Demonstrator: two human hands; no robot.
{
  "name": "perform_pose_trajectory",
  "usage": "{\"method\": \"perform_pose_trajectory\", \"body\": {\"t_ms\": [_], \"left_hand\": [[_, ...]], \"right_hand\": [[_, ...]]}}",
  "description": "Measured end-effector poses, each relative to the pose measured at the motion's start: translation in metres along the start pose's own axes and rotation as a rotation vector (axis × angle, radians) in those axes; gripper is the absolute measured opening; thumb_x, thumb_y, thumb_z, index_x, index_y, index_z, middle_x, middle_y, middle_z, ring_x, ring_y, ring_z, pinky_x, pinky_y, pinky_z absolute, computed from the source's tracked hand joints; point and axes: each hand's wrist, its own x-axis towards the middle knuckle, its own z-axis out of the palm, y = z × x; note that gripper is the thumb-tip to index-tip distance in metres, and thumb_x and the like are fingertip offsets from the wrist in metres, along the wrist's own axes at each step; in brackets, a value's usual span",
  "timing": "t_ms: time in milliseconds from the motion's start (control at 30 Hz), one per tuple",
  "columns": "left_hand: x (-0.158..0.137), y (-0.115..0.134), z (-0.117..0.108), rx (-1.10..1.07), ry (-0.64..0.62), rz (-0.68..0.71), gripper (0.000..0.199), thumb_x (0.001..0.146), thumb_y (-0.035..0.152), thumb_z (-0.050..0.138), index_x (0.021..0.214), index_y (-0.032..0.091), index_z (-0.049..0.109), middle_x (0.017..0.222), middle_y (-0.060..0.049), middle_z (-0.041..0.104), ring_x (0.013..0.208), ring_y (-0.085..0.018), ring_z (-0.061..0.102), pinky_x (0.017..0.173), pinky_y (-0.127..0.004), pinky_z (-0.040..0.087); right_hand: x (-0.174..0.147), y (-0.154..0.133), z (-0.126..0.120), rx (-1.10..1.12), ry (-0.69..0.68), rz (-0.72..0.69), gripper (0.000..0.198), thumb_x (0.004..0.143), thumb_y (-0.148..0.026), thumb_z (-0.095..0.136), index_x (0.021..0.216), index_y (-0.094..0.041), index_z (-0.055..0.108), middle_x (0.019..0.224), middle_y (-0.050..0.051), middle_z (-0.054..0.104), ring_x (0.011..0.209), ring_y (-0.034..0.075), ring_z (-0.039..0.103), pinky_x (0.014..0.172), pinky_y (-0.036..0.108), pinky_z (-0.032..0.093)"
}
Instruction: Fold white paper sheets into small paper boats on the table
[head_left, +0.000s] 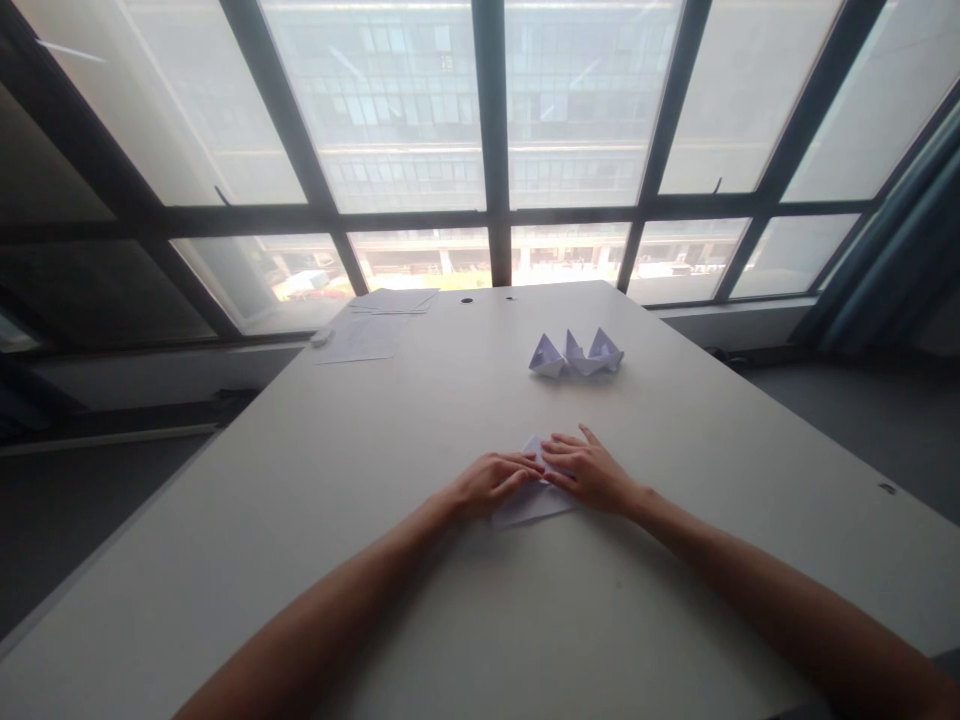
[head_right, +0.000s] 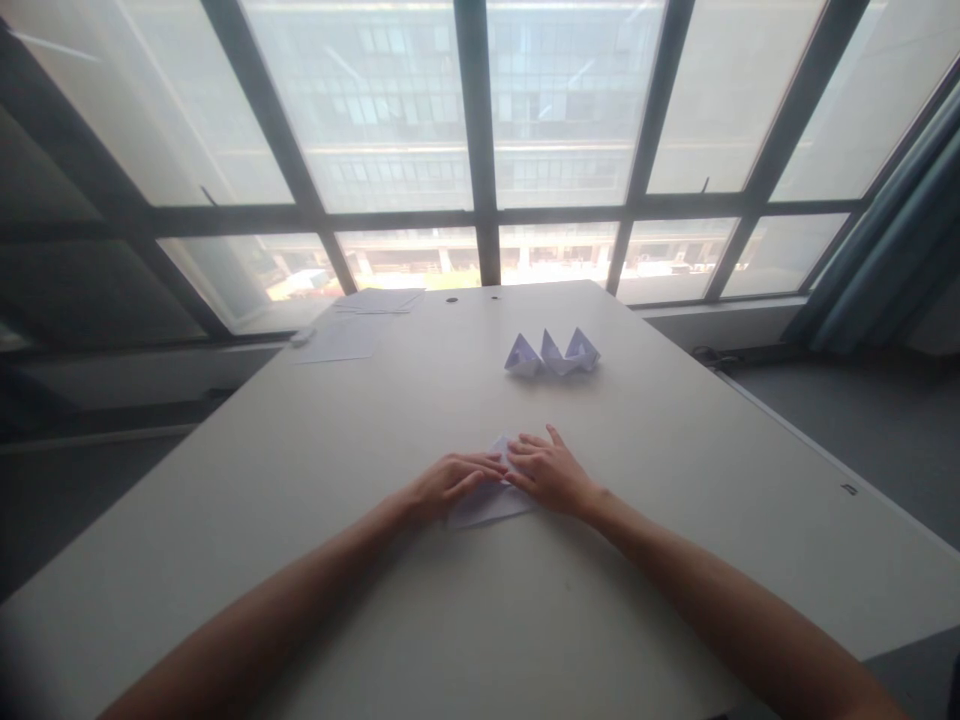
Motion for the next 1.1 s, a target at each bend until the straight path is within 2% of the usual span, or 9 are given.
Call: {"method": "perform_pose_trajectory", "body": {"t_ms": [100, 200, 300, 400, 533, 733, 900, 1000, 1100], "left_hand": [[0.002, -0.004, 0.004, -0.047, 0.069, -0.066, 0.044, 0.102, 0.041, 0.035, 0.109, 0.02, 0.073, 0.12, -0.005, 0.069, 0.116, -0.022, 0.061, 0.104, -0.033, 0.044], [0.003, -0.012, 0.009, -0.002, 0.209, -0.119, 0.038, 0.1, 0.04, 0.042, 0.106, 0.018, 0.073, 0.111, -0.006, 0.073, 0.102, -0.021, 0.068, 0.095, -0.032, 0.05], [0.004, -0.022, 0.011, 0.143, 0.315, -0.149, 0.032, 0.096, 0.034, 0.049, 0.117, 0.019, 0.068, 0.122, -0.008, 0.068, 0.114, -0.023, 0.063, 0.101, -0.037, 0.047], [0.004, -0.026, 0.012, 0.317, 0.162, -0.123, 0.044, 0.095, 0.032, 0.05, 0.138, 0.022, 0.052, 0.143, -0.007, 0.052, 0.137, -0.024, 0.041, 0.114, -0.044, 0.033], [0.002, -0.023, 0.011, 0.457, -0.027, -0.106, 0.056, 0.098, 0.035, 0.044, 0.152, 0.024, 0.029, 0.156, -0.007, 0.031, 0.146, -0.023, 0.023, 0.119, -0.046, 0.021], [0.0, -0.022, 0.009, 0.499, -0.062, -0.115, 0.056, 0.1, 0.041, 0.039, 0.153, 0.026, 0.026, 0.159, -0.007, 0.022, 0.148, -0.025, 0.014, 0.119, -0.045, 0.019], [0.001, -0.02, 0.008, 0.503, -0.086, -0.112, 0.056, 0.101, 0.044, 0.036, 0.153, 0.029, 0.024, 0.159, -0.005, 0.024, 0.147, -0.025, 0.017, 0.119, -0.045, 0.018], [0.001, -0.019, 0.008, 0.507, -0.092, -0.097, 0.054, 0.101, 0.044, 0.037, 0.152, 0.033, 0.026, 0.159, -0.003, 0.023, 0.147, -0.026, 0.018, 0.119, -0.046, 0.017], [0.002, -0.019, 0.008, 0.508, -0.088, -0.092, 0.053, 0.1, 0.043, 0.039, 0.152, 0.036, 0.027, 0.159, -0.001, 0.023, 0.147, -0.026, 0.019, 0.118, -0.046, 0.018]], "right_hand": [[0.0, -0.001, 0.002, 0.025, -0.001, 0.027, 0.035, 0.093, -0.041, 0.055, 0.125, -0.028, 0.062, 0.138, 0.008, 0.056, 0.134, 0.028, 0.044, 0.113, 0.062, 0.012], [0.001, -0.003, 0.002, 0.052, -0.018, 0.034, 0.039, 0.092, -0.039, 0.057, 0.129, -0.027, 0.059, 0.14, 0.009, 0.054, 0.136, 0.029, 0.042, 0.113, 0.063, 0.013], [0.001, -0.004, 0.001, 0.065, -0.037, 0.033, 0.043, 0.092, -0.036, 0.056, 0.134, -0.027, 0.055, 0.143, 0.009, 0.051, 0.137, 0.029, 0.039, 0.113, 0.063, 0.012], [0.001, -0.004, 0.001, 0.069, -0.047, 0.034, 0.045, 0.092, -0.034, 0.055, 0.137, -0.027, 0.052, 0.145, 0.009, 0.049, 0.139, 0.029, 0.037, 0.114, 0.063, 0.011], [0.0, -0.001, 0.002, 0.089, -0.047, 0.034, 0.049, 0.092, -0.034, 0.054, 0.141, -0.027, 0.048, 0.146, 0.009, 0.047, 0.14, 0.028, 0.035, 0.114, 0.062, 0.012], [-0.003, 0.005, 0.005, 0.145, -0.051, 0.026, 0.055, 0.092, -0.036, 0.054, 0.145, -0.025, 0.042, 0.149, 0.011, 0.043, 0.142, 0.028, 0.032, 0.114, 0.062, 0.014], [-0.004, 0.013, 0.006, 0.201, -0.079, 0.03, 0.059, 0.094, -0.025, 0.046, 0.151, -0.02, 0.031, 0.152, 0.012, 0.037, 0.144, 0.024, 0.026, 0.118, 0.054, 0.012], [-0.003, 0.015, 0.009, 0.217, -0.083, 0.052, 0.058, 0.094, -0.016, 0.035, 0.151, -0.02, 0.029, 0.153, 0.011, 0.035, 0.144, 0.02, 0.028, 0.119, 0.05, 0.012], [-0.003, 0.013, 0.011, 0.182, -0.044, 0.073, 0.057, 0.095, -0.021, 0.039, 0.151, -0.017, 0.032, 0.151, 0.014, 0.039, 0.143, 0.021, 0.031, 0.119, 0.05, 0.012]]}}
